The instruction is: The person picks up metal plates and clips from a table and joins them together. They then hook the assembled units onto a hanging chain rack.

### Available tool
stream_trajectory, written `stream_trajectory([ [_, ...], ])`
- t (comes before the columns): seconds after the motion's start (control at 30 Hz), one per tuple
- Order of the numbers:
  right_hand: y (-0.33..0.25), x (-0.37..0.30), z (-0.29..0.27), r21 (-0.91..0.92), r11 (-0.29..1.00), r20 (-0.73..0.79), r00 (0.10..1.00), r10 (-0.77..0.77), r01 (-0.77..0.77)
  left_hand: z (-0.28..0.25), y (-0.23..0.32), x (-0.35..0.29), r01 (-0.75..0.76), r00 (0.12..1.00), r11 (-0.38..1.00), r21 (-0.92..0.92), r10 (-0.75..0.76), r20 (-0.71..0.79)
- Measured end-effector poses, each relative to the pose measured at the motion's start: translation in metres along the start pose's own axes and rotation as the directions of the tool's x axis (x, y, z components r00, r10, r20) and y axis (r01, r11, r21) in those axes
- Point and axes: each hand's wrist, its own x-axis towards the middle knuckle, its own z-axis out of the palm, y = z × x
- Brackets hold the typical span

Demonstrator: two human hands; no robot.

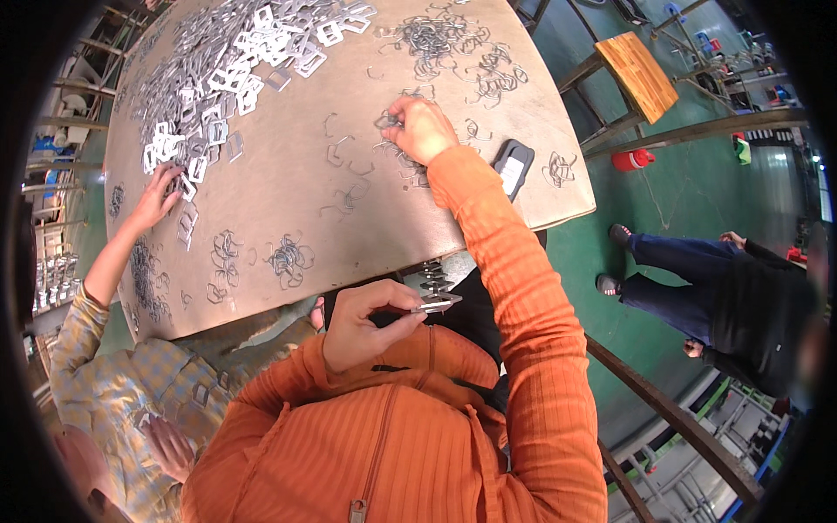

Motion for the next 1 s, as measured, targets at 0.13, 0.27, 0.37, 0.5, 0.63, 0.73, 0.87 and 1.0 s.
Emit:
stream_trajectory([
  [0.13,-0.001,-0.002,-0.016,0.124,0.985,0.073,0.989,-0.127,0.118,-0.003,-0.007,-0.002,-0.032,0.998,0.999,-0.023,0.031,-0.049],
  [0.27,0.012,-0.035,-0.04,0.006,0.989,0.319,0.937,-0.142,0.148,-0.004,-0.011,-0.001,-0.03,0.999,0.999,-0.042,0.028,-0.046],
  [0.37,0.012,-0.058,-0.039,-0.131,0.963,0.351,0.92,-0.177,0.236,-0.006,-0.012,0.0,-0.021,0.999,0.999,-0.034,0.02,-0.037],
  [0.5,0.012,-0.068,-0.031,-0.255,0.92,0.259,0.938,-0.231,0.297,-0.009,-0.006,0.002,0.009,1.0,1.0,-0.02,-0.009,0.0],
  [0.63,0.018,-0.058,-0.038,-0.041,0.993,0.105,0.989,-0.108,0.113,-0.008,-0.008,0.0,0.006,1.0,0.999,-0.051,-0.007,-0.017],
  [0.73,0.019,-0.05,-0.047,0.115,0.983,0.214,0.97,0.115,-0.142,-0.01,-0.008,-0.001,-0.006,1.0,0.999,-0.048,0.005,-0.024],
  [0.87,0.031,-0.039,-0.044,0.329,0.913,0.339,0.933,0.123,-0.24,-0.01,-0.006,-0.002,-0.008,0.999,0.998,-0.064,0.006,-0.04],
  [1.0,0.014,-0.037,-0.05,0.438,0.79,0.453,0.864,0.218,-0.429,-0.008,-0.006,-0.003,-0.04,0.997,0.997,-0.067,0.035,-0.07],
])
